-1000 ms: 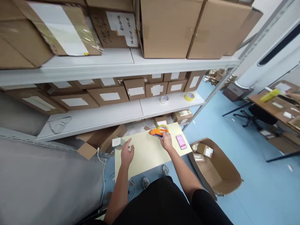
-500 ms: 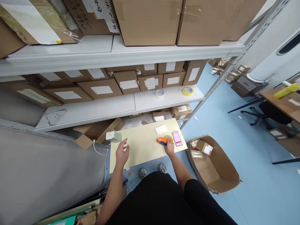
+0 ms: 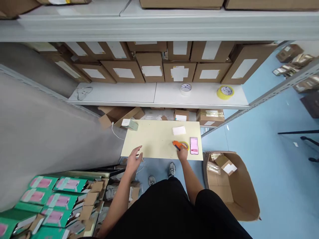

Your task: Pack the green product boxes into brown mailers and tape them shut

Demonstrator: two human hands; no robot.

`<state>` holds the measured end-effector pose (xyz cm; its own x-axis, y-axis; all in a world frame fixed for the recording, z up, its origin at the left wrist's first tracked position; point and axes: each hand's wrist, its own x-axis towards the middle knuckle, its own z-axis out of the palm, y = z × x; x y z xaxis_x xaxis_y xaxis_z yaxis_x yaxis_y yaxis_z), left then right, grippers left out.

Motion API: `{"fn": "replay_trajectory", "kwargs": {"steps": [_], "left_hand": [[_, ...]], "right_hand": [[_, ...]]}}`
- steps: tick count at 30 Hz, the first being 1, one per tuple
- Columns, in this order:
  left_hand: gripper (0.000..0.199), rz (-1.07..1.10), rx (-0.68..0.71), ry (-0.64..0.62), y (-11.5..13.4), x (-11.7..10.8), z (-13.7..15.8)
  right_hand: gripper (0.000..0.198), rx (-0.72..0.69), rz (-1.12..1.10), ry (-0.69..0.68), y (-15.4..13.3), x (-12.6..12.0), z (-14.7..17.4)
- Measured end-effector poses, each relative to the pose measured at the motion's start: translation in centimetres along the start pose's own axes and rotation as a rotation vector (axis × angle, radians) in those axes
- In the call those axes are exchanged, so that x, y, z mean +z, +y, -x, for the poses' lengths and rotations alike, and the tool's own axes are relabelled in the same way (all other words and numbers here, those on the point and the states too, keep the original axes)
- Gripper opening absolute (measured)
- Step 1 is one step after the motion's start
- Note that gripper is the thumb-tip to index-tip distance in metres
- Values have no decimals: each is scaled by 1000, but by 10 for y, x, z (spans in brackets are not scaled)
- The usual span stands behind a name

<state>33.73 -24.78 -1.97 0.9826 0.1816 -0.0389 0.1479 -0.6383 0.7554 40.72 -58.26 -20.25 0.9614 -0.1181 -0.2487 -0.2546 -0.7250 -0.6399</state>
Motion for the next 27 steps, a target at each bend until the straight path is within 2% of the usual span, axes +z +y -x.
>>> {"fn": "replay_trajectory", "kwargs": {"steps": [3,7,12,15,18,23,27], "left_hand": [[43,1,25,28,4,-1,4],[42,0,62,90,8,-9,19],[43,-9,48,219,-12,-34,74],[43,-1,-10,317,-32,-57,130],[44,49,-108,424,-53,-79,198],[46,105,-277,632,-87,-112,327],[47,84,-369,785,-113,-137,439]], "right_hand": [[51,-95,9,66,-17,-10,5],[56,-263,-24,48,-55,-17,14],[58,-505,-71,-24,-126,-3,34],[59,-656,-100,-105,-172,16,65],[60,-820,-115,-190,-209,40,115],[61,-1074,-87,-349,-250,92,229],[62,-1215,-49,-501,-273,139,333]]}}
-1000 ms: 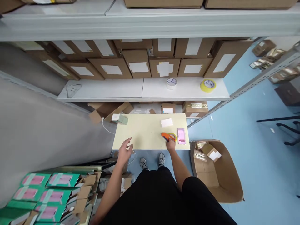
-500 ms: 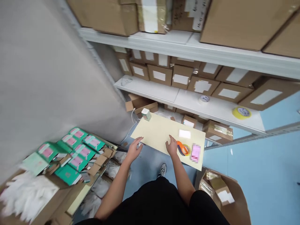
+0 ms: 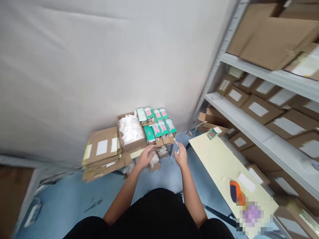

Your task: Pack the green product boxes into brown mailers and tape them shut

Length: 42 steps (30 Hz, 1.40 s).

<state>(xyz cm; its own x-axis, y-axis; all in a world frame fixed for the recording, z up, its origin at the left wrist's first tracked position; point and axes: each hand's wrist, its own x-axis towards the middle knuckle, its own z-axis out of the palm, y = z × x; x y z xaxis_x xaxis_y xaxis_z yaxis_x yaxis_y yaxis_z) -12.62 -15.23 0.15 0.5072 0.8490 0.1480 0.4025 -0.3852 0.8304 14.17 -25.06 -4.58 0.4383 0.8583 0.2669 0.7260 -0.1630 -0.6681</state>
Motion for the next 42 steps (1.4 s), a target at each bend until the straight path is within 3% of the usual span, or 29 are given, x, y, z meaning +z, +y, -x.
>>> {"fn": "replay_trajectory", "kwargs": {"steps": [5,9,13,18,22,27,36,42], "left_hand": [[47,-19,-96,221,-51,-115,57],[49,15,-203,385,-84,-186,91],[51,70,-298,496,-111,-228,108],[50,68,-349,555,-132,-255,99],[49,44,-376,556,-153,-275,80],[49,-10,-462,557,-194,-298,58],[57,41,-649,513,-270,-329,49],[60,33,-777,417,-337,-344,65]], "right_hand": [[62,-184,-65,-139,-110,89,-11],[60,-321,-120,-267,-188,147,-21],[60,-411,-166,-373,-248,197,-33],[63,-474,-225,-458,-296,250,-58],[61,-474,-276,-499,-315,288,-81],[60,-434,-298,-595,-318,338,-94],[65,-325,-46,-890,-312,412,-71],[64,-189,175,-954,-304,441,-47]]}}
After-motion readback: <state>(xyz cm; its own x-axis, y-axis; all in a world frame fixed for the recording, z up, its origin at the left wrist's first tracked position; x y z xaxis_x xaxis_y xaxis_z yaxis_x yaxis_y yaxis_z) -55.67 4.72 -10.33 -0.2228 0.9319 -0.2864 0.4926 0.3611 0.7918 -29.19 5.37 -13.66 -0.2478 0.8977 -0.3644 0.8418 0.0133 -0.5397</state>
